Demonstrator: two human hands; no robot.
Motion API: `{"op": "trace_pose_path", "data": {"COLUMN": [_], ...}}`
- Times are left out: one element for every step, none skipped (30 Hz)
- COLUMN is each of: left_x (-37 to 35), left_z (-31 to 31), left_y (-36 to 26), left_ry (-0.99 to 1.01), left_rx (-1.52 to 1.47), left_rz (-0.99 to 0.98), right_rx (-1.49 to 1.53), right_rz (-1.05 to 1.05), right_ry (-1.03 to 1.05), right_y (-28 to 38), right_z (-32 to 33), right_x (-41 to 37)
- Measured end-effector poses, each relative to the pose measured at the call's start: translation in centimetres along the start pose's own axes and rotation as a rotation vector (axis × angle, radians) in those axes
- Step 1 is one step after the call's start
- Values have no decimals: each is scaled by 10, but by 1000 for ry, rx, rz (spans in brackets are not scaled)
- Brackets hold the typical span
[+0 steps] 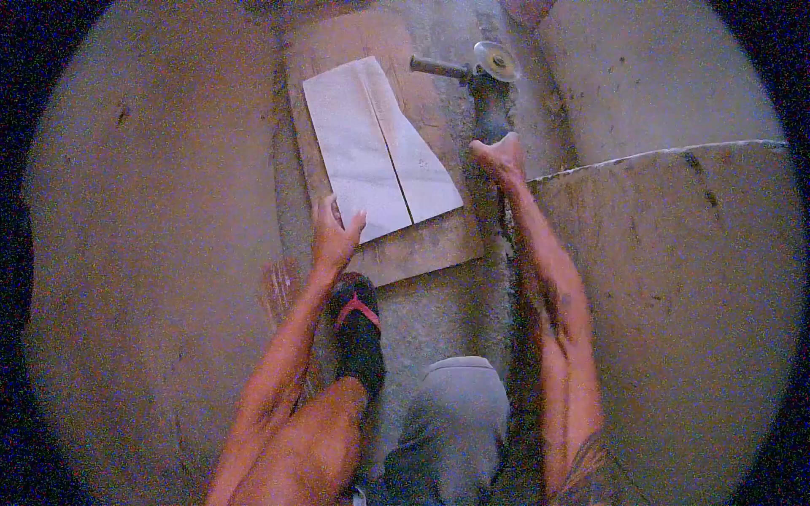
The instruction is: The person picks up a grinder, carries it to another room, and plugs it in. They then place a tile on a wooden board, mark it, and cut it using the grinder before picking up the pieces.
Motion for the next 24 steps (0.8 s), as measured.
{"op": "trace_pose_path", "data": {"left_x": [-3,-6,-8,-8,-8,-8,-34,-36,-38,-40,-41,-42,-43,-43,-43,-42,-40,-39,-40,-41,-40,-41,-42,-40], "left_z": [2,2,3,1,-1,-1,2,1,1,-2,-3,-4,-5,-5,-4,-3,2,2,3,2,2,1,-2,-3], "left_y": [1,1,0,0,1,2,-4,-3,-3,-3,-3,-2,-3,-4,-3,-1,5,4,4,3,4,7,12,12], "left_ry": [4,6,8,24,33,42,1,-4,-7,0,5,13,19,21,22,23,25,23,23,24,21,14,4,-10], "left_rx": [26,51,75,102,131,164,188,197,207,193,180,167,171,175,180,174,166,156,151,145,138,143,148,152], "left_rz": [-27,-55,-84,-86,-86,-83,-59,-57,-54,-52,-49,-46,-58,-68,-79,-73,-65,-61,-52,-45,-40,-57,-76,-96], "right_rx": [-30,-58,-86,-97,-103,-110,-86,-78,-71,-69,-67,-65,-83,-100,-115,-123,-134,-143,-150,-157,-161,-151,-139,-124], "right_rz": [-18,-35,-51,-56,-54,-53,-20,-20,-24,-27,-29,-33,-30,-24,-17,-31,-44,-55,-45,-37,-26,-13,2,21], "right_ry": [56,113,168,130,94,62,71,54,39,39,39,40,32,24,16,29,42,52,36,20,2,7,11,13], "right_y": [0,-1,0,0,2,0,-3,-4,1,3,5,6,4,5,9,12,18,19,18,15,13,8,4,6], "right_z": [-3,-4,-5,-7,-11,-18,-19,-26,-25,-22,-18,-16,-17,-17,-16,-17,-19,-18,-22,-27,-31,-35,-39,-40], "right_x": [5,11,14,19,21,24,19,21,18,16,14,13,14,14,13,11,6,7,9,11,14,16,18,19]}}
Point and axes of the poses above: each hand's wrist, its own x-axis towards the middle knuckle, its own z-axis out of the back of the hand, y = z × x, the point moved 6 cm from there along x, towards the middle knuckle, and after that the axes turned 7 degrees about -y, right-handed, at the moved point
